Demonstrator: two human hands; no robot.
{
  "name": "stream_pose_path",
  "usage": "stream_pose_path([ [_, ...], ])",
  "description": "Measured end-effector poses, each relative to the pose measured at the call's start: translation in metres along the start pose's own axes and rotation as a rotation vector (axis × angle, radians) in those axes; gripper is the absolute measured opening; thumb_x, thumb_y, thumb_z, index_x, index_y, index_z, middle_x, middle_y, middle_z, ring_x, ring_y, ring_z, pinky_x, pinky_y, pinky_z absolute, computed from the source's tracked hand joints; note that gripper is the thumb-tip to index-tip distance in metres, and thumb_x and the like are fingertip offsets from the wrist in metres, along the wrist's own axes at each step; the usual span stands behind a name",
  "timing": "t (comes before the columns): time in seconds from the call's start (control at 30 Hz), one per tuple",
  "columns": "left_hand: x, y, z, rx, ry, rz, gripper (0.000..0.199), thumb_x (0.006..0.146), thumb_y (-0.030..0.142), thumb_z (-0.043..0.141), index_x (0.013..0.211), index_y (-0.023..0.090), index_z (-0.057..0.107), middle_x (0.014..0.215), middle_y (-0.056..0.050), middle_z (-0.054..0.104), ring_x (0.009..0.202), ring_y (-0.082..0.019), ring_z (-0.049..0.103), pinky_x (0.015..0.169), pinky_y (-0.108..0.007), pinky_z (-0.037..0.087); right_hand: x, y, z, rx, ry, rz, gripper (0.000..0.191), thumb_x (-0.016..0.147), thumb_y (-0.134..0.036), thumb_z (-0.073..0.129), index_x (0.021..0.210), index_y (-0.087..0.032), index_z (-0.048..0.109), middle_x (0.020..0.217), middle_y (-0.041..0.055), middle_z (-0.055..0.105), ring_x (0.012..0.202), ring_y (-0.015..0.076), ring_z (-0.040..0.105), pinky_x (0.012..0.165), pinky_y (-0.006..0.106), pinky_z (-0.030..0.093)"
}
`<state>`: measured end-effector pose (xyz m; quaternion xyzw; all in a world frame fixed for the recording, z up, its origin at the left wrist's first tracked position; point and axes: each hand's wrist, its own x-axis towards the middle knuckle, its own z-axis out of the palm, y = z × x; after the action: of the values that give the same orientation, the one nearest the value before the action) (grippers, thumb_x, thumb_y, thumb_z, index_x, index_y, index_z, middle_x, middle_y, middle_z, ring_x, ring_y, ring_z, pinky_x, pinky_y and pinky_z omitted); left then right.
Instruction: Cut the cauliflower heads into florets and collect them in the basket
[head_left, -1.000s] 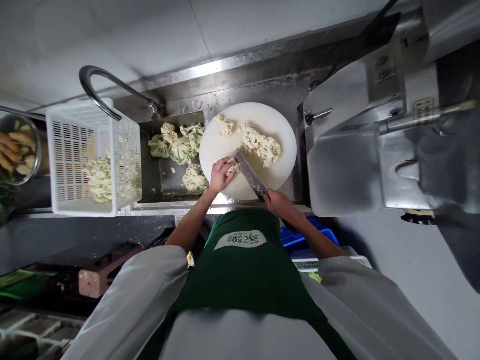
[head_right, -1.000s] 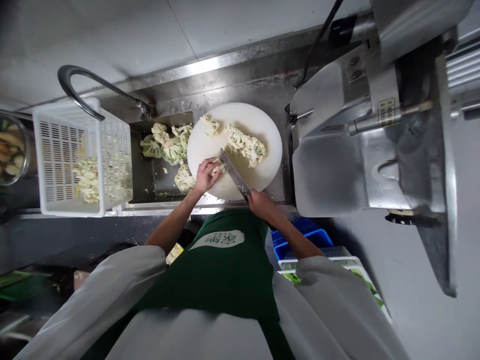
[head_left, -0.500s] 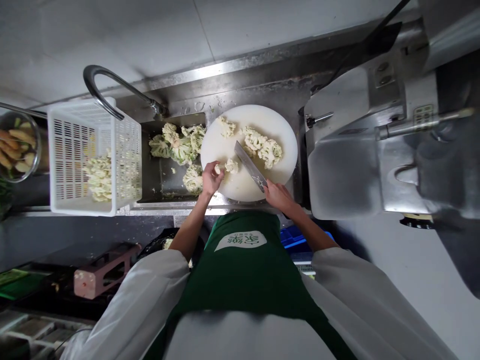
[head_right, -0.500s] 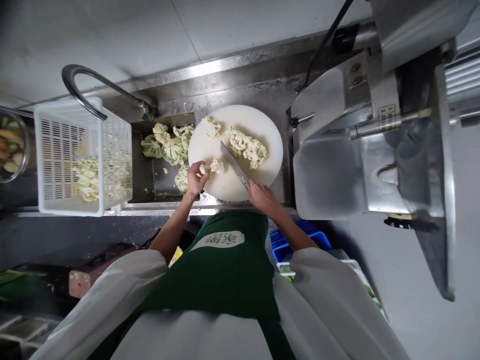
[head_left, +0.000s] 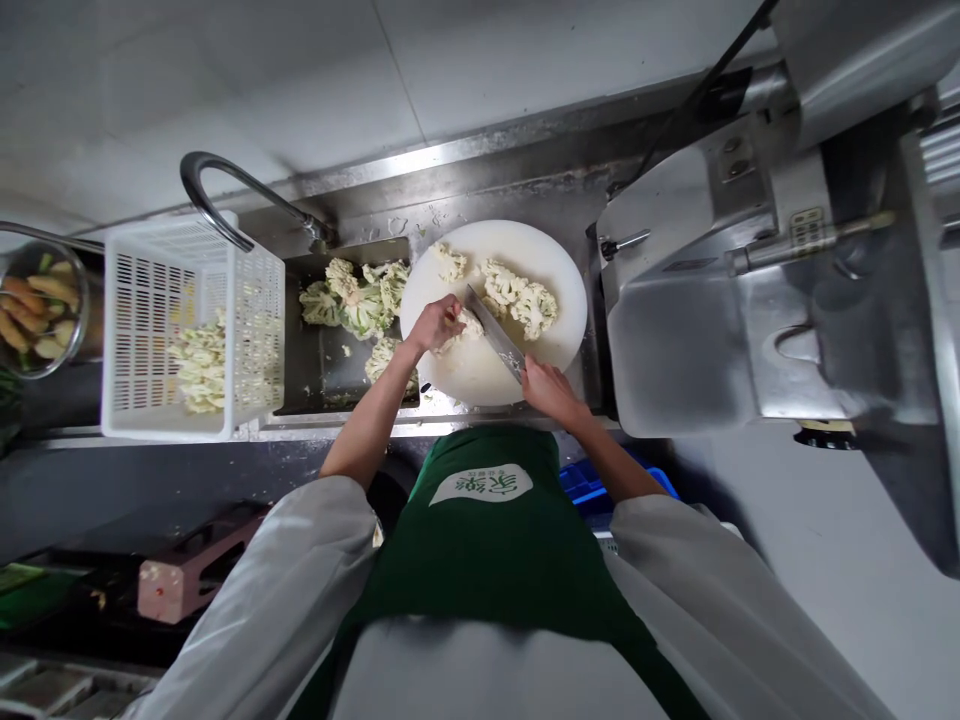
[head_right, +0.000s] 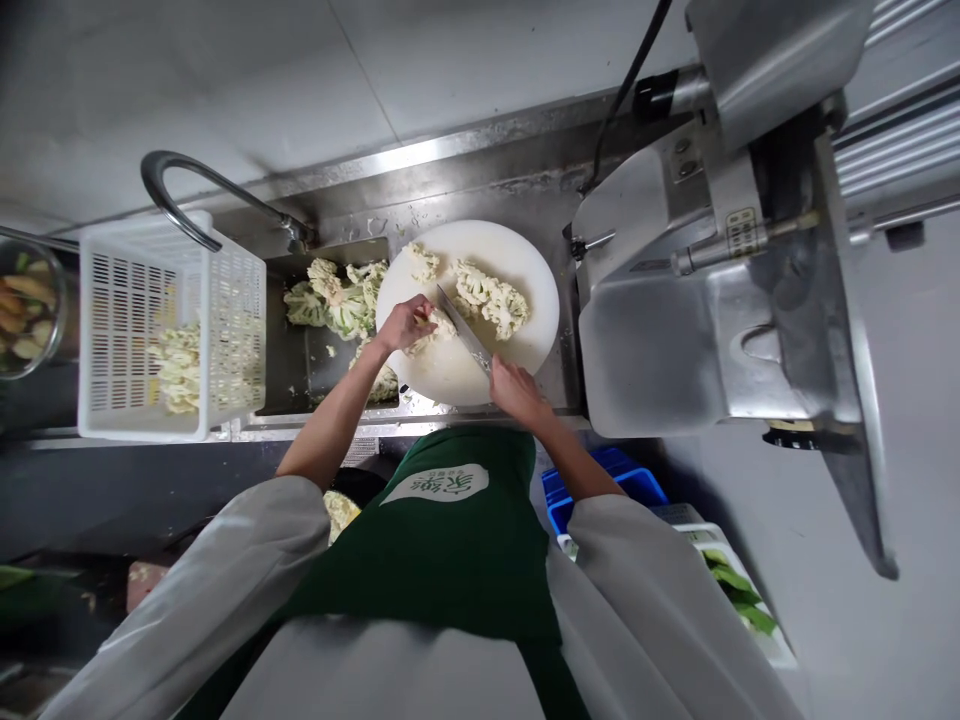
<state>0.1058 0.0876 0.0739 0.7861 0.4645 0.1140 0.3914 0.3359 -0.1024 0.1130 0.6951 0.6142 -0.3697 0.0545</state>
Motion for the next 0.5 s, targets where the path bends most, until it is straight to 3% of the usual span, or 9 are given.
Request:
stream_pose_path([
  [0.13,0.005,-0.016,0.003,-0.405,0.089,-0.251,0.051,0.069,0.028,0.078,0.116,0.019,0.060,0.094,-0.002,0.063,0.057,-0.010,0.058,0.057,-0.027,0.053,0.000,0.000,0.000,0.011,-0.001,0.006,0.032,0.106,-0.028,0.035,0.130,-0.014,0.050,0.111,0.0185,0.073,0.103,0.0306,0.071,0.087,0.035,0.048],
  [0.27,0.008,-0.030,0.003,-0.669,0.292,-0.441,0.042,0.065,0.022,0.077,0.105,0.015,0.065,0.087,-0.003,0.066,0.061,-0.011,0.062,0.060,-0.028,0.057,0.001,0.001,0.003,0.000,0.003,-0.005,0.030,0.106,-0.026,0.035,0.127,-0.013,0.052,0.108,0.0181,0.073,0.103,0.0303,0.072,0.087,0.034,0.048],
  [0.4,0.008,-0.037,0.000,-0.834,0.376,-0.482,0.032,0.063,0.020,0.077,0.091,0.014,0.063,0.087,-0.003,0.069,0.065,-0.012,0.065,0.060,-0.026,0.057,0.001,0.000,0.004,-0.027,0.018,0.006,0.028,0.105,-0.026,0.037,0.124,-0.014,0.054,0.106,0.0172,0.074,0.102,0.0301,0.072,0.085,0.033,0.048],
  [0.5,0.005,-0.035,-0.003,-0.964,0.398,-0.439,0.040,0.061,0.019,0.079,0.094,0.017,0.057,0.086,-0.001,0.069,0.069,-0.014,0.070,0.061,-0.025,0.056,0.000,-0.001,0.004,-0.026,0.015,0.008,0.027,0.105,-0.026,0.037,0.124,-0.014,0.054,0.106,0.0172,0.074,0.102,0.0297,0.072,0.083,0.032,0.048],
])
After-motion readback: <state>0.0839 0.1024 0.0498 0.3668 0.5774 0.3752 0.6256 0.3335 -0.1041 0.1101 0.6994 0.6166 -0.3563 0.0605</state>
